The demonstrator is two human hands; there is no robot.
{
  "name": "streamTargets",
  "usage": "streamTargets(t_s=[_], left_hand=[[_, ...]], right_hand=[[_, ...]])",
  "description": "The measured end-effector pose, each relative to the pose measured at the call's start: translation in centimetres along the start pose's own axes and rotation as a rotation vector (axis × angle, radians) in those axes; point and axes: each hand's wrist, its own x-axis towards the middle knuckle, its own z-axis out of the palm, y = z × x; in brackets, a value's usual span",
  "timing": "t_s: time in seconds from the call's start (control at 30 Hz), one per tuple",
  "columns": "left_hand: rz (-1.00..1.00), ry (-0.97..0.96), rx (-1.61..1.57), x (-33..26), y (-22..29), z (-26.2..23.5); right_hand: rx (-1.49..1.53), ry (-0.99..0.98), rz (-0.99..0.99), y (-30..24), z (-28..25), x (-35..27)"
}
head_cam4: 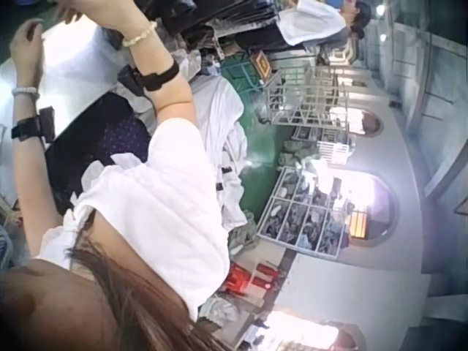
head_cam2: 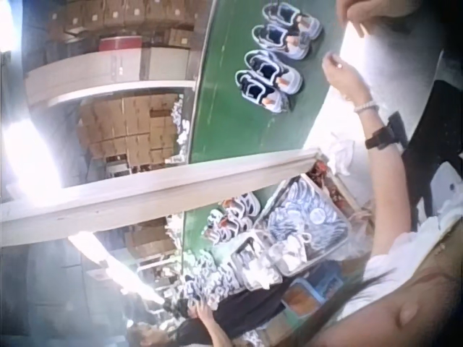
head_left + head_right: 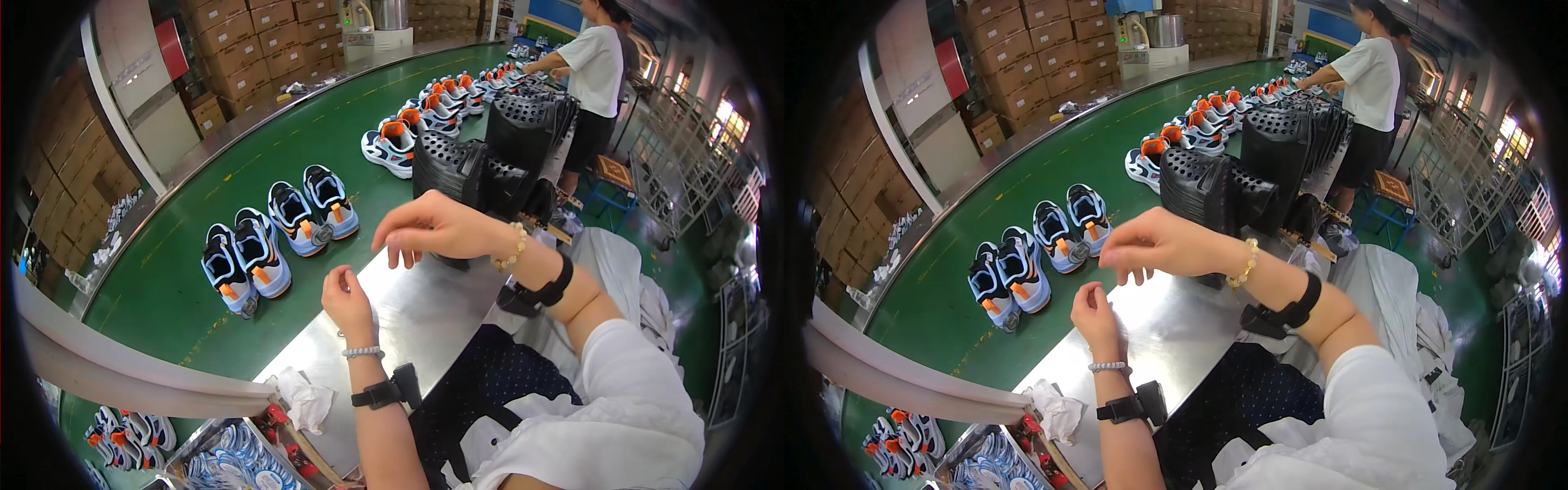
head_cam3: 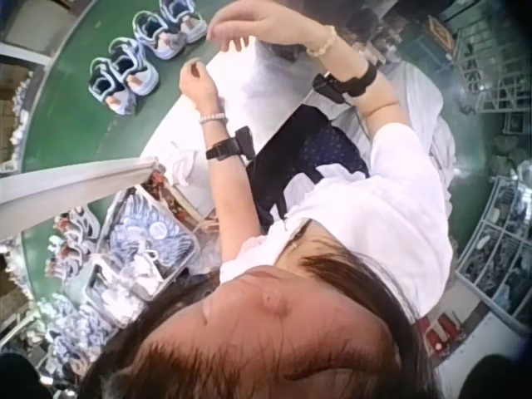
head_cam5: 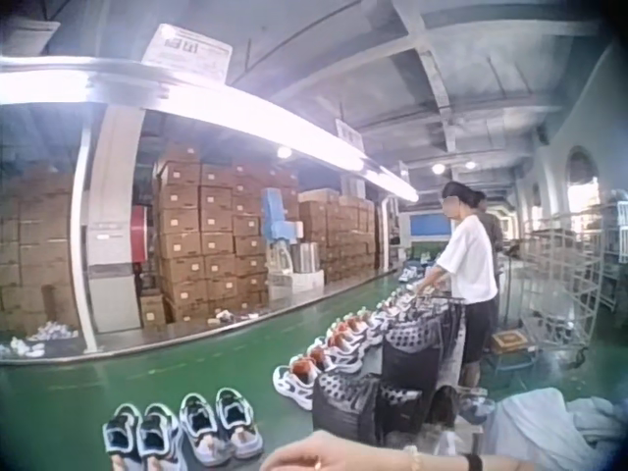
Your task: Assembling and inspecting athletic shoes on a conveyor belt production line.
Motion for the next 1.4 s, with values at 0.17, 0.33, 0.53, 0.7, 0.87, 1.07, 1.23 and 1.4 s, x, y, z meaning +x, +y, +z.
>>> streamTargets(t_s=[0.17, 0.33, 0.53, 0.7, 0.87, 1.07, 1.23, 1.4], left_hand=[[-0.087, -0.077, -0.084, -0.4, 0.0, 0.5], [-0.255, -0.14, -0.247, -0.4, 1.5, 0.1], [-0.201, -0.181, -0.169, -0.2, 0.3, 0.8], [-0.223, -0.247, -0.158, -0.6, 1.8, 0.9], [-0.129, -0.425, -0.058, -1.5, 3.2, 1.6], [-0.109, -0.599, -0.038, -2.3, 5.0, 2.7], [-0.072, -0.594, -0.024, -2.5, 4.6, 3.1], [-0.052, -0.59, -0.018, -2.5, 4.8, 3.5]], right_hand=[[0.658, 0.352, -0.187, 3.6, 0.2, 0.8], [1.096, 0.249, -0.114, 10.2, 2.1, 5.8], [1.225, 0.189, 0.113, 17.4, 3.6, 8.9], [1.192, 0.246, 0.189, 18.5, 3.6, 8.9], [0.88, 0.4, 0.184, 19.1, 3.7, 9.1], [0.871, 0.432, 0.159, 19.1, 3.3, 9.2], [0.881, 0.433, 0.16, 19.5, 3.2, 9.1], [0.871, 0.415, 0.166, 19.6, 3.0, 8.9]])
